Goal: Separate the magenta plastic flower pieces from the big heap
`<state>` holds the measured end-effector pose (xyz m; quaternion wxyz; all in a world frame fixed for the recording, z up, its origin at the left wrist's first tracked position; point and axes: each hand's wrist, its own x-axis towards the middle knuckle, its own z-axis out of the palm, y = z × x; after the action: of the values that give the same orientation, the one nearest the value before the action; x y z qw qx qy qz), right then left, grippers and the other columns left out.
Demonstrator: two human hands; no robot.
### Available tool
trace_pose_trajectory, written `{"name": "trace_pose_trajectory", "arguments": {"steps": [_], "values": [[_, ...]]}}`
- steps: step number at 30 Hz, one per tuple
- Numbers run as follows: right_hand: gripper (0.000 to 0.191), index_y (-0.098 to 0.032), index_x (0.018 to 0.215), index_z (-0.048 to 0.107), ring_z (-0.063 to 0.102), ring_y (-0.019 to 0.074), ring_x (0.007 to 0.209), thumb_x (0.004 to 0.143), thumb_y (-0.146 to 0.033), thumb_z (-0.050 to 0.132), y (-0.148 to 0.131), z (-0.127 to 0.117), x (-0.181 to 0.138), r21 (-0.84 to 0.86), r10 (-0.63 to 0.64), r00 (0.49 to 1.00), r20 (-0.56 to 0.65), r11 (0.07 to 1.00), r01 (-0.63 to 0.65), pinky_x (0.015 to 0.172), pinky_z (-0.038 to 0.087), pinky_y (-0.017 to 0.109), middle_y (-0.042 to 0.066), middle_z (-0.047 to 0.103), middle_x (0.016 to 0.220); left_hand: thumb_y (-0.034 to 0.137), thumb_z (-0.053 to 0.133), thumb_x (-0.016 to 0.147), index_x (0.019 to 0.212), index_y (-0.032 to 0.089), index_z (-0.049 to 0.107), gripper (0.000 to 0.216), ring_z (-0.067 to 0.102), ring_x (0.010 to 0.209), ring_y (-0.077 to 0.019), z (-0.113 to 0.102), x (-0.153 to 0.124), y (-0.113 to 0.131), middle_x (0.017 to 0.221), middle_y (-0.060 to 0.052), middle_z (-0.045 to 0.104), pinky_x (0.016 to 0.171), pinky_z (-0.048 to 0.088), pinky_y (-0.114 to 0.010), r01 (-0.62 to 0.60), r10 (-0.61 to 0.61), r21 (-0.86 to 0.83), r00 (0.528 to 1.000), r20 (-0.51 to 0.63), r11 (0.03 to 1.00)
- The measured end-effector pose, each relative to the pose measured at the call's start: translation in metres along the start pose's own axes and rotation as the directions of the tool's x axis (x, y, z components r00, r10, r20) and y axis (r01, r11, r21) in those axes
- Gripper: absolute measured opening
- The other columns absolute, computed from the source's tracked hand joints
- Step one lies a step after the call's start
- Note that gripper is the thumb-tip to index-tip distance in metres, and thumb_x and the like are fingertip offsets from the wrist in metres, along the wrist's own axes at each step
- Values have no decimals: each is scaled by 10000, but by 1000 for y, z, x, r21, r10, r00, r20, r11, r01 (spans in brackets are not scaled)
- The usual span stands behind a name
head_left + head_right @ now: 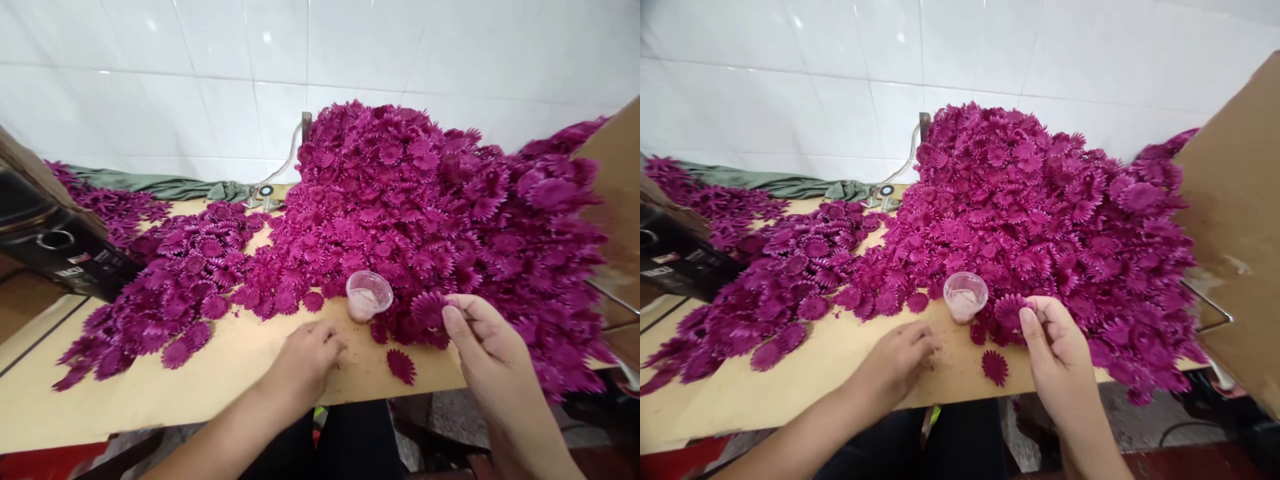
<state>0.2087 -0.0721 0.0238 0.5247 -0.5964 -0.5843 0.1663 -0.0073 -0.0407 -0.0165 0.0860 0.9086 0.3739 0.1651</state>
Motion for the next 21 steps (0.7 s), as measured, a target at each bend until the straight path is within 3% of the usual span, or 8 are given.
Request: {"name": "trace_pose_trajectory", "arguments": {"steps": [2,5,8,10,12,15,18,21], "values": [[163,-207,807,523,507,124,559,814,-360,469,-3,3,2,-53,-49,999,0,997,49,504,416,236,8,533,632,28,407,733,910,171,604,301,552,739,-179,-14,-8,-16,821,-66,603,639,454,-316,102,-100,4,982,-161,995],[144,-207,789,522,495,119,535,823,-331,456,-11,14,5,-134,-118,992,48,983,124,488,414,227,0,522,605,200,455,791,885,200,627,196,551,844,-210,-39,-21,-36,877,-66,610,749,439,-388,282,-286,-64,893,-347,957],[103,-203,791,526,506,121,542,821,-279,464,-23,35,5,-170,-225,970,90,956,238,496,428,235,6,545,624,348,476,790,864,210,634,222,547,900,-213,-54,-27,-33,907,-65,618,809,420,-398,332,-486,-424,807,-334,843],[67,-197,811,544,538,144,626,805,-213,478,-32,52,2,-177,-387,915,117,898,403,577,463,276,29,576,686,444,432,801,862,194,631,325,578,782,-181,-54,-24,-19,844,-66,640,712,455,-342,302,-553,-760,829,-89,575],[128,-194,830,574,544,173,740,785,-132,472,-42,68,-3,-181,-565,813,138,793,582,679,470,331,54,593,755,557,420,765,817,159,631,454,578,655,-153,-49,-17,-4,745,-65,636,612,446,-293,295,-471,-936,864,176,192],[249,-196,876,608,513,197,852,755,-49,447,-52,81,-6,-194,-716,675,180,647,737,762,450,375,73,597,829,570,566,659,701,141,601,432,515,572,-103,-43,-1,8,624,-12,574,575,408,-239,209,-439,-970,865,244,-127],[238,-197,903,603,495,211,913,745,-67,482,-51,80,-3,-172,-729,631,266,608,775,807,437,397,78,588,891,465,665,616,653,140,591,335,455,541,-72,-45,12,5,587,21,530,560,370,-211,143,-472,-980,861,192,-138],[183,-190,906,579,500,215,936,739,-129,538,-43,70,3,-125,-700,652,290,648,751,806,449,385,90,562,932,428,667,622,679,136,618,302,483,589,-89,-48,20,-5,608,8,558,583,366,-217,123,-447,-990,883,139,-65]]}}
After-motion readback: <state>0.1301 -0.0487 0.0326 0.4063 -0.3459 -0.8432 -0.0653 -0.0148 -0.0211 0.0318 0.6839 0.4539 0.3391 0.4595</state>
